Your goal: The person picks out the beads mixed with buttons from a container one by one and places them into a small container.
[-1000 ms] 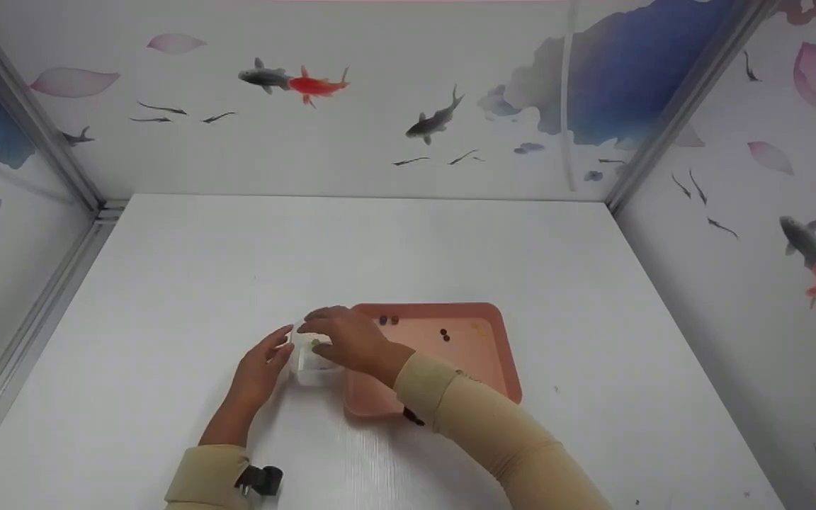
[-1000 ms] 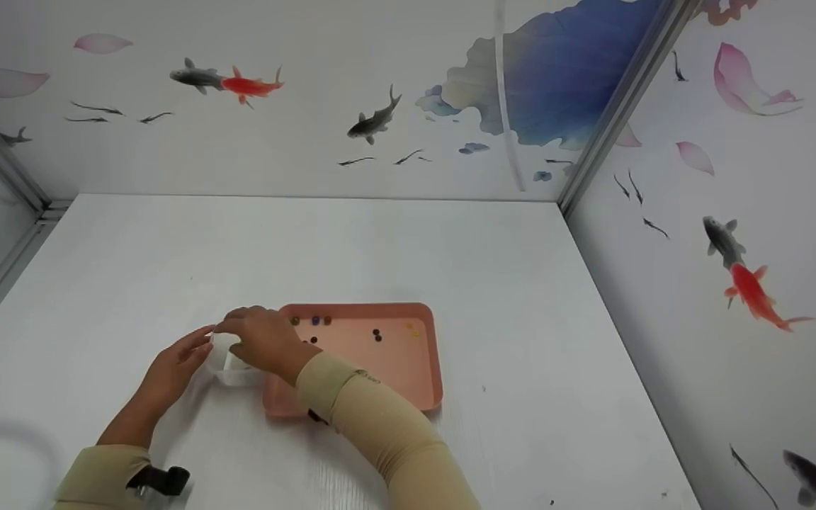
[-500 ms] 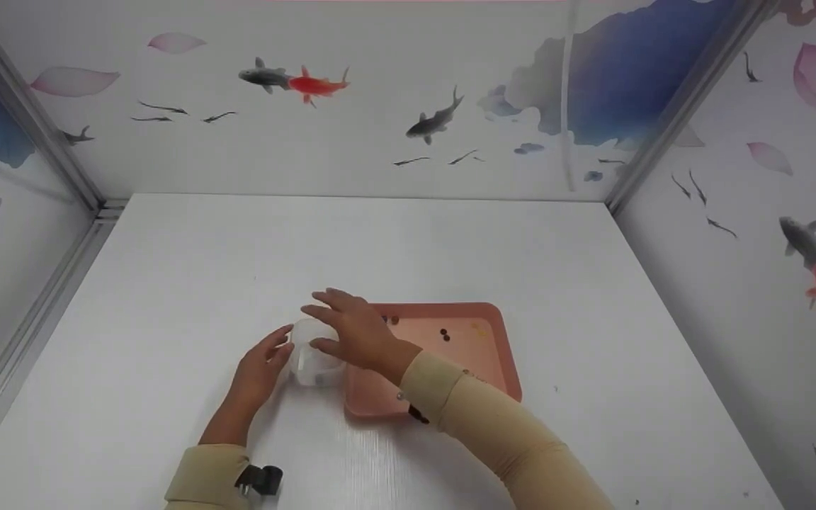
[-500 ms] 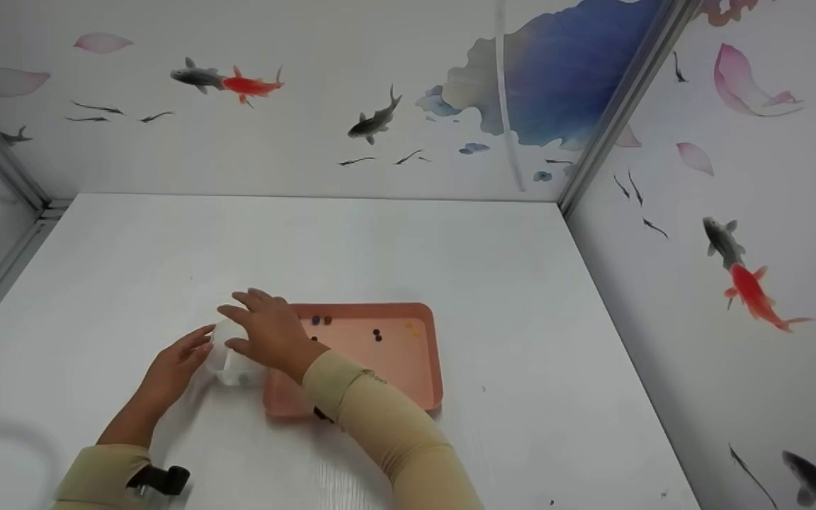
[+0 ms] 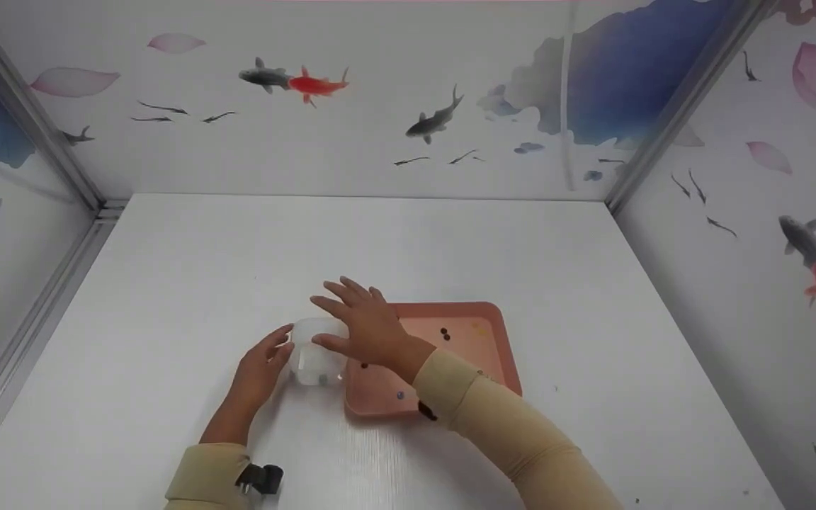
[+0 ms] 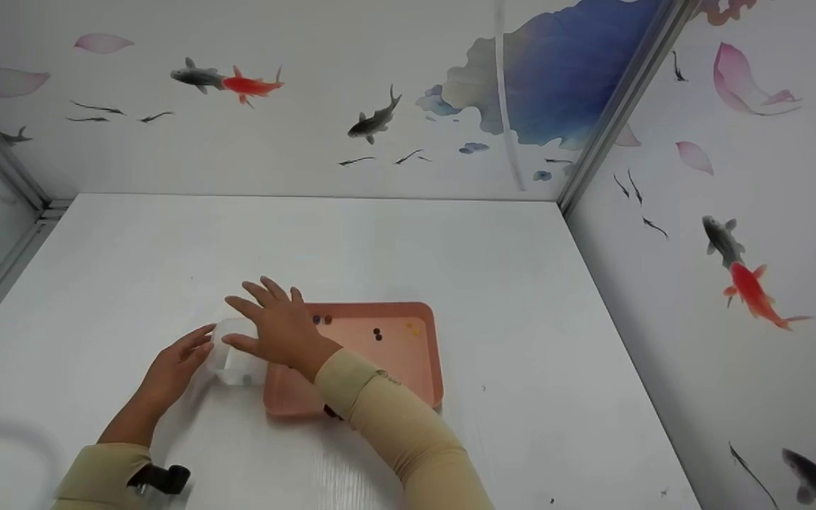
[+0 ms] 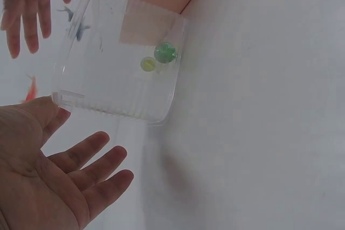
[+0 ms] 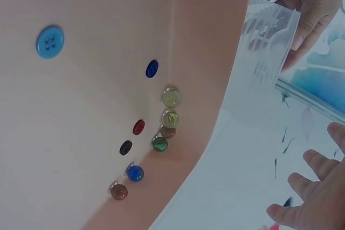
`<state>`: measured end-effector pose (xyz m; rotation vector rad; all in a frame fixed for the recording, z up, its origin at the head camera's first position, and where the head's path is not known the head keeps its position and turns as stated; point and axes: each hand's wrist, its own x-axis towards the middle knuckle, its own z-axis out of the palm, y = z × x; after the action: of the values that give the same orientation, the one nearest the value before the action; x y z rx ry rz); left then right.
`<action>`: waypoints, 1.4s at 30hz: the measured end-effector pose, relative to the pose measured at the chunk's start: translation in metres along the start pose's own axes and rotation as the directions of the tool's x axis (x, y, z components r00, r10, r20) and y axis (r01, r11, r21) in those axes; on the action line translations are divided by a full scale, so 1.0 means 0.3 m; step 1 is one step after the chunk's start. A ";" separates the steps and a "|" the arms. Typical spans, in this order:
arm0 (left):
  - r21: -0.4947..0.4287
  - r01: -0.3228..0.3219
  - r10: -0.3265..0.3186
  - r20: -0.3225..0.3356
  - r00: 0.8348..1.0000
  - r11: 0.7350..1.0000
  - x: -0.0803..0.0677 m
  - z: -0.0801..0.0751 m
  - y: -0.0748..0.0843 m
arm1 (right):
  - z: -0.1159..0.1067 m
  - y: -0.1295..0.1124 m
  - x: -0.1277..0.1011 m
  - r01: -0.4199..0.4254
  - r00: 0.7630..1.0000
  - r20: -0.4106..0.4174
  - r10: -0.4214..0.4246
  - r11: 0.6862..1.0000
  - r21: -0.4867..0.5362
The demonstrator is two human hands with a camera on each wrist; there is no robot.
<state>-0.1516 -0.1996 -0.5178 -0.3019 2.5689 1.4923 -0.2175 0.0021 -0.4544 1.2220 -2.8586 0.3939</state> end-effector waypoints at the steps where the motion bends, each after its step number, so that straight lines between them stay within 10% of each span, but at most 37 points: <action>1: 0.000 -0.003 0.003 0.000 1.000 1.000 0.001 0.000 -0.001 | -0.002 0.003 -0.001 -0.002 1.000 -0.003 0.002 1.000 0.007; 30: -0.002 -0.008 0.008 -0.019 1.000 1.000 0.000 0.011 0.002 | -0.065 0.127 -0.062 -0.036 0.994 -0.088 0.064 0.957 0.289; 42: -0.029 -0.005 0.005 -0.016 1.000 1.000 0.003 0.011 -0.005 | -0.085 0.170 -0.095 -0.050 0.992 -0.077 0.096 0.885 0.463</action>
<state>-0.1519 -0.1974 -0.5209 -0.3128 2.5643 1.5357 -0.2363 0.0621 -0.4443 1.0983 -2.8188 1.1581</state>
